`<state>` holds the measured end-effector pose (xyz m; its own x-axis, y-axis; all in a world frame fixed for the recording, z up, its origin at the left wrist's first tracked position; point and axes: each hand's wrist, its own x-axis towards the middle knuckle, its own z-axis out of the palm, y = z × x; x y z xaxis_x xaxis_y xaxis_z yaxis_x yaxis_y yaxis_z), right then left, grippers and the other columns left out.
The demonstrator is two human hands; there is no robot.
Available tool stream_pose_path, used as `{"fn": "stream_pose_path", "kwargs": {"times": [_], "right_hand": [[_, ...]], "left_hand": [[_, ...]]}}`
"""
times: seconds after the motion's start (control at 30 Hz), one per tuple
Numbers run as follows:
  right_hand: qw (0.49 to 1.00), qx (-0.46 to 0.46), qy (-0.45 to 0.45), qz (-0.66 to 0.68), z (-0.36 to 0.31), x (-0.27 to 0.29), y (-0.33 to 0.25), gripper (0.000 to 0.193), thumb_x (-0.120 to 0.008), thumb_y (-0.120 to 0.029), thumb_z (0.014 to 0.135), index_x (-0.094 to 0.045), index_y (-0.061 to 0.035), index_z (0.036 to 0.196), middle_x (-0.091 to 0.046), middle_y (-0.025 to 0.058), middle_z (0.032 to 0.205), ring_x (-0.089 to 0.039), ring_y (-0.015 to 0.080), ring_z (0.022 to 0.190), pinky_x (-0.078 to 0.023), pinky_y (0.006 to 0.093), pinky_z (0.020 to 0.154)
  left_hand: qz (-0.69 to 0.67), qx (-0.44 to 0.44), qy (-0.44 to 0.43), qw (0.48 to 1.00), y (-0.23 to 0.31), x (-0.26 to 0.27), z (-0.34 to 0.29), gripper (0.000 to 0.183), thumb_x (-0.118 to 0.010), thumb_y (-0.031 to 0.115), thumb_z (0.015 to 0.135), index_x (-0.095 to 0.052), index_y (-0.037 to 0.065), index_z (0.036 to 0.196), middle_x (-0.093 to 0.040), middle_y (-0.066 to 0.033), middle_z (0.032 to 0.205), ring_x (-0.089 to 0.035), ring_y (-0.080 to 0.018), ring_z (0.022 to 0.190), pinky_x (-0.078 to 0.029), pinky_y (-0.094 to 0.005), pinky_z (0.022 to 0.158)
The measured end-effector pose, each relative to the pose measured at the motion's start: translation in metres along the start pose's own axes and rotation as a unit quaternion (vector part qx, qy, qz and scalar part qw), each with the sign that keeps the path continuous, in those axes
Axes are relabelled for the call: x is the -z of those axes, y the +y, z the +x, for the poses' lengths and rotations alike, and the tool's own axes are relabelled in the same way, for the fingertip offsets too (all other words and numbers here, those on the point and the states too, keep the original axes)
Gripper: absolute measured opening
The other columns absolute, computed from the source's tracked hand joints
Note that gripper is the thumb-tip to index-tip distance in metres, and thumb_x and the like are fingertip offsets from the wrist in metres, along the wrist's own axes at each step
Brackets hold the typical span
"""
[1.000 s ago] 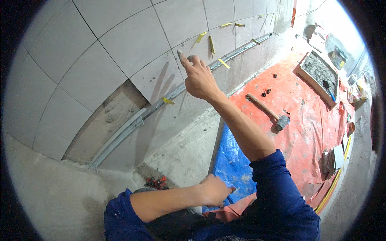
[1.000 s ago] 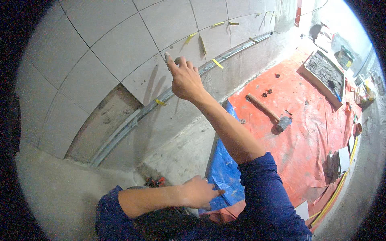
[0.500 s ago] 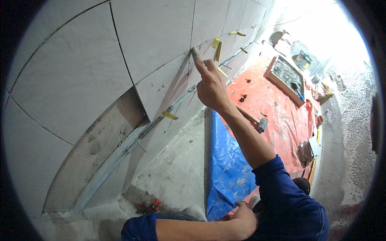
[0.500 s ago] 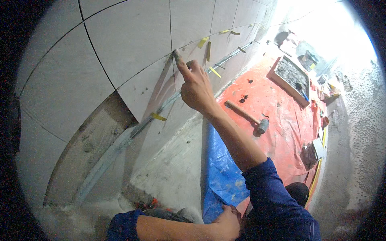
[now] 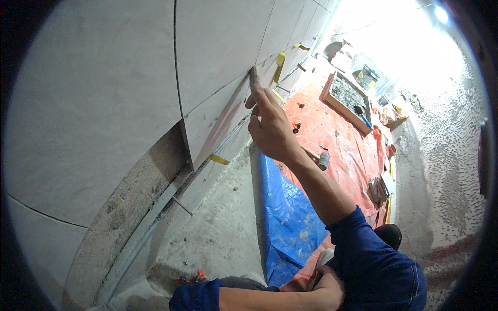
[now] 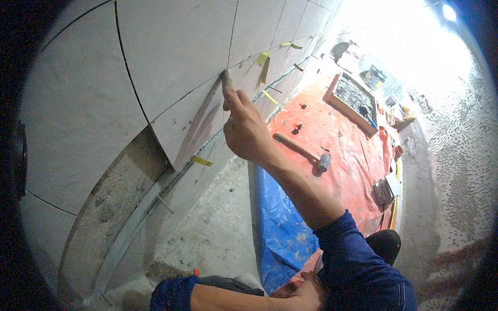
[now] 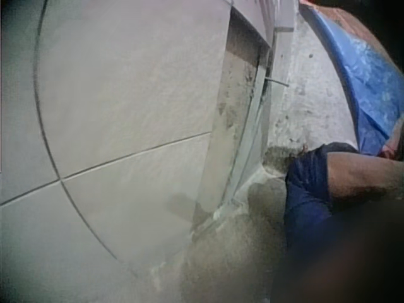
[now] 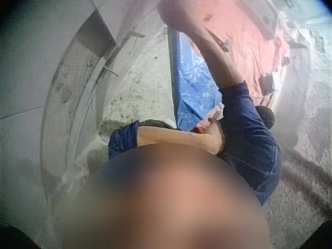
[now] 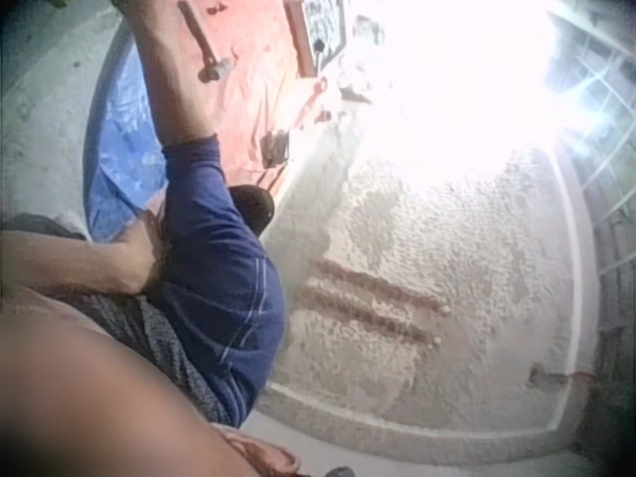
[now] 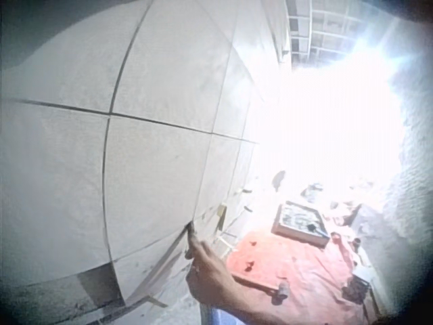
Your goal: The person applies cement to a tile using a trowel, places it on a curved wall, and secures it with yellow tape. They then use a spirit level to check the alignment of the installed tiles.
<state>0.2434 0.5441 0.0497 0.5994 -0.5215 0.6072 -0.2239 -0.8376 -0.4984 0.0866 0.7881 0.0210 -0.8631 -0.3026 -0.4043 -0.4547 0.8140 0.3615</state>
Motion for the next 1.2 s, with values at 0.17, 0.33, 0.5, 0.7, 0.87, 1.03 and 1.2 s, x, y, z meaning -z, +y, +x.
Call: {"fn": "stream_pose_path", "kwargs": {"times": [0.17, 0.33, 0.5, 0.7, 0.87, 1.03, 1.2], "right_hand": [[0.996, 0.078, -0.023, -0.040, -0.022, -0.003, -0.031, 0.082, -0.047, 0.014, 0.073, -0.031, -0.0076, 0.150, -0.051, 0.0158, 0.100, -0.054, 0.0317, 0.089, -0.047, 0.0403, 0.079], [1.000, -0.022, 0.011, -0.013, -0.013, -0.006, -0.031, 0.082, -0.044, 0.011, 0.071, -0.028, -0.0053, 0.150, -0.048, 0.0202, 0.102, -0.053, 0.0382, 0.089, -0.045, 0.0461, 0.079], [0.999, 0.020, 0.006, -0.037, -0.019, -0.024, -0.047, 0.087, -0.047, 0.011, 0.068, -0.023, -0.0031, 0.151, -0.045, 0.0206, 0.102, -0.051, 0.0385, 0.090, -0.044, 0.0462, 0.078], [0.999, 0.037, -0.014, -0.030, -0.030, -0.038, -0.082, 0.081, -0.050, 0.007, 0.070, -0.028, -0.0024, 0.148, -0.044, 0.0186, 0.098, -0.050, 0.0369, 0.091, -0.042, 0.0452, 0.078], [0.989, 0.135, -0.045, -0.030, -0.046, -0.035, -0.108, 0.069, -0.057, 0.004, 0.074, -0.040, -0.0088, 0.140, -0.046, 0.0145, 0.095, -0.051, 0.0314, 0.086, -0.042, 0.0416, 0.075], [0.978, 0.200, -0.047, 0.038, -0.061, -0.014, -0.111, 0.028, -0.074, -0.009, 0.076, -0.061, -0.0118, 0.101, -0.051, 0.0071, 0.086, -0.055, 0.0251, 0.080, -0.043, 0.0380, 0.072], [0.986, 0.163, 0.031, 0.022, -0.041, 0.069, -0.074, 0.024, -0.077, -0.008, 0.075, -0.055, -0.0075, 0.068, -0.055, 0.0063, 0.065, -0.057, 0.0230, 0.063, -0.042, 0.0357, 0.065]], "left_hand": [[-0.003, -0.015, 0.010, 1.000, 0.002, -0.002, -0.004, 0.034, -0.057, 0.016, 0.087, -0.066, 0.006, 0.118, -0.059, -0.0169, 0.126, -0.050, -0.0384, 0.122, -0.045, -0.0594, 0.085], [-0.011, -0.027, 0.015, 0.999, 0.008, -0.002, -0.003, 0.032, -0.058, 0.015, 0.086, -0.067, 0.005, 0.115, -0.061, -0.0167, 0.122, -0.053, -0.0368, 0.118, -0.046, -0.0571, 0.085], [-0.024, -0.029, 0.023, 0.999, 0.016, 0.001, 0.000, 0.029, -0.059, 0.014, 0.085, -0.069, 0.005, 0.111, -0.063, -0.0165, 0.117, -0.056, -0.0352, 0.115, -0.048, -0.0549, 0.084], [-0.037, -0.024, 0.040, 0.998, 0.026, 0.003, 0.004, 0.026, -0.060, 0.013, 0.084, -0.071, 0.004, 0.106, -0.066, -0.0163, 0.111, -0.060, -0.0334, 0.110, -0.049, -0.0522, 0.083], [-0.052, -0.015, 0.061, 0.997, 0.028, 0.005, -0.003, 0.024, -0.061, 0.013, 0.083, -0.072, 0.004, 0.102, -0.068, -0.0161, 0.107, -0.063, -0.0318, 0.106, -0.051, -0.0499, 0.083], [-0.130, -0.001, 0.129, 0.983, 0.015, 0.017, -0.036, 0.022, -0.062, 0.012, 0.082, -0.074, 0.003, 0.098, -0.071, -0.0159, 0.102, -0.066, -0.0302, 0.102, -0.052, -0.0477, 0.082], [-0.069, 0.064, 0.267, 0.959, -0.020, 0.031, -0.069, 0.023, -0.060, 0.018, 0.081, -0.066, 0.003, 0.098, -0.071, -0.0136, 0.088, -0.070, -0.0291, 0.082, -0.050, -0.0465, 0.072]]}}
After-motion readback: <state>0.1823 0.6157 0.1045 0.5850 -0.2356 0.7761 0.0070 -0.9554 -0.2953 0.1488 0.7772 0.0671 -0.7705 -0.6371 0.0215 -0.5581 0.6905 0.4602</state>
